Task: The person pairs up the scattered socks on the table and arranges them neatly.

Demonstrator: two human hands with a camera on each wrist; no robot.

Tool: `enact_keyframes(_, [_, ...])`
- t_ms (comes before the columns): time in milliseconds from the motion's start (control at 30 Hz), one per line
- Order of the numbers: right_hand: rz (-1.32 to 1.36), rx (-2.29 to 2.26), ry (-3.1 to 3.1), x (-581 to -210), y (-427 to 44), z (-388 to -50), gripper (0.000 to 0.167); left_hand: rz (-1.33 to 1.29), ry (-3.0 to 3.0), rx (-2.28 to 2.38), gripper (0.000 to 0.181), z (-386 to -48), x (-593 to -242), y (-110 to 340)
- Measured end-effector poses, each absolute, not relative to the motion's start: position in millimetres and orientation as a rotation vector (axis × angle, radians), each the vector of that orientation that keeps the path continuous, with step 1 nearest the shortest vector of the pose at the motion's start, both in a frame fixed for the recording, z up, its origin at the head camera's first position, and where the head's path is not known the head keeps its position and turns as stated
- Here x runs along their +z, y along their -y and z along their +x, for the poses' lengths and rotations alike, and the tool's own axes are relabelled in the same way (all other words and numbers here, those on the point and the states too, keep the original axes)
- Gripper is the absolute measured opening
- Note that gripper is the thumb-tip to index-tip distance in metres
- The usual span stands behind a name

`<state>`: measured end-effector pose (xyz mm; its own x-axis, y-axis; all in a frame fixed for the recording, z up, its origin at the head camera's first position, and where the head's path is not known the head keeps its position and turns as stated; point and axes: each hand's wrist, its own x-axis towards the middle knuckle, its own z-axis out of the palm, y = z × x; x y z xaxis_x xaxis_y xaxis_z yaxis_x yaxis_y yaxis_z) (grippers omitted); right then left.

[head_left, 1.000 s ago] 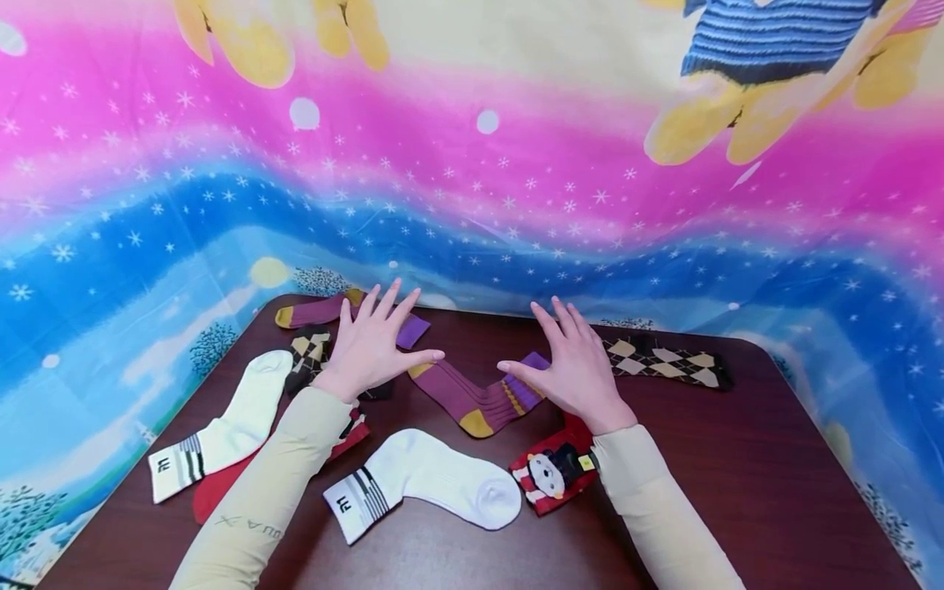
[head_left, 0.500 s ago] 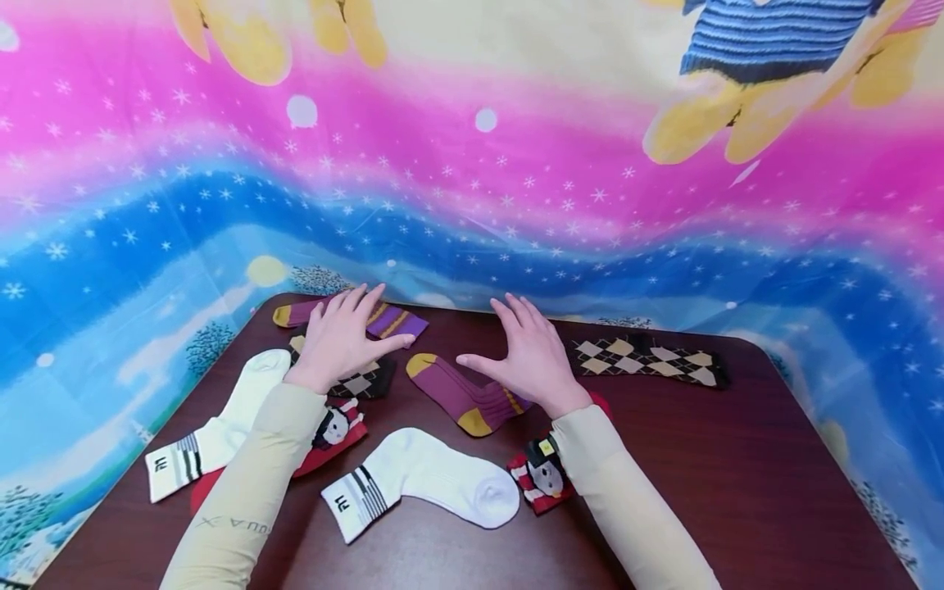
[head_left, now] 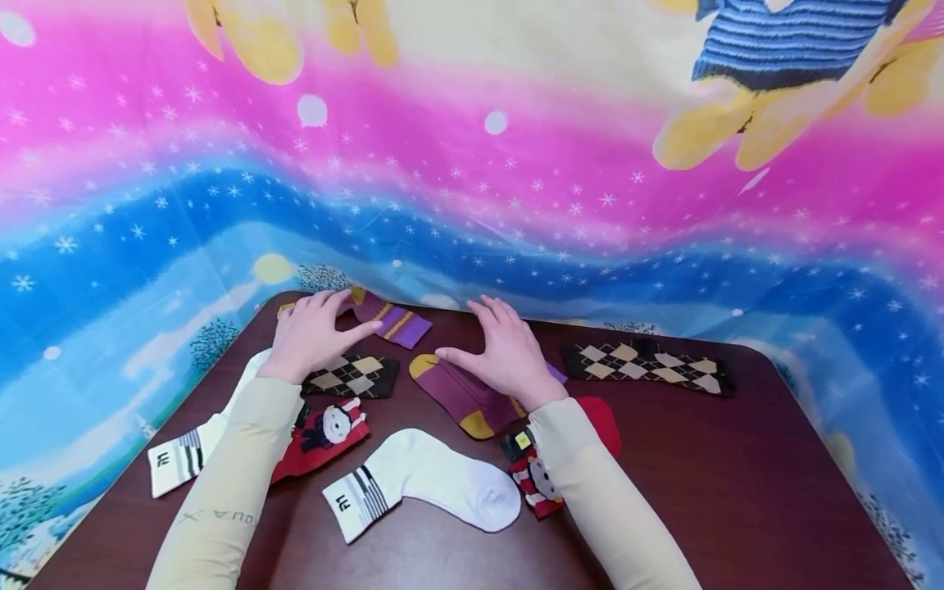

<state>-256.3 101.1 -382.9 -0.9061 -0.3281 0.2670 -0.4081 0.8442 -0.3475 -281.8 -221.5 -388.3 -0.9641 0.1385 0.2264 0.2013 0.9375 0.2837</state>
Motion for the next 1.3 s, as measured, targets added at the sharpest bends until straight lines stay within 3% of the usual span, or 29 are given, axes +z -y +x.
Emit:
enact_keyframes(167, [0.622, 0.666, 2.83, -389.6, -87.4, -257.2, 0.087, -0.285, 2.894, -0.41, 0.049, -284.1, -389.1, 238.9])
enact_keyframes(233, [0.636, 0.667, 2.84, -392.5, -81.7, -257.4, 0.083, -0.278, 2.898, -0.391, 0.041, -285.8, -391.5, 246.0])
enact_keyframes(633, [0.73, 0.633, 2.91, -419.4, -48.2, -276.0, 0.07, -0.181, 3.032, -0.458, 0.045, -296.1, -402.4, 279.7])
enact_keyframes(1000, [0.754, 0.776, 2.991, -424.7, -16.6, -278.6, 0.067, -0.119, 3.068, -0.617, 0.048, -309.9, -422.4, 283.8])
enact_keyframes(1300, [0.685, 0.536, 2.905, -439.6, 9.7, -275.2, 0.058, -0.036, 3.146, -0.577, 0.054, -316.5, -425.0, 273.4])
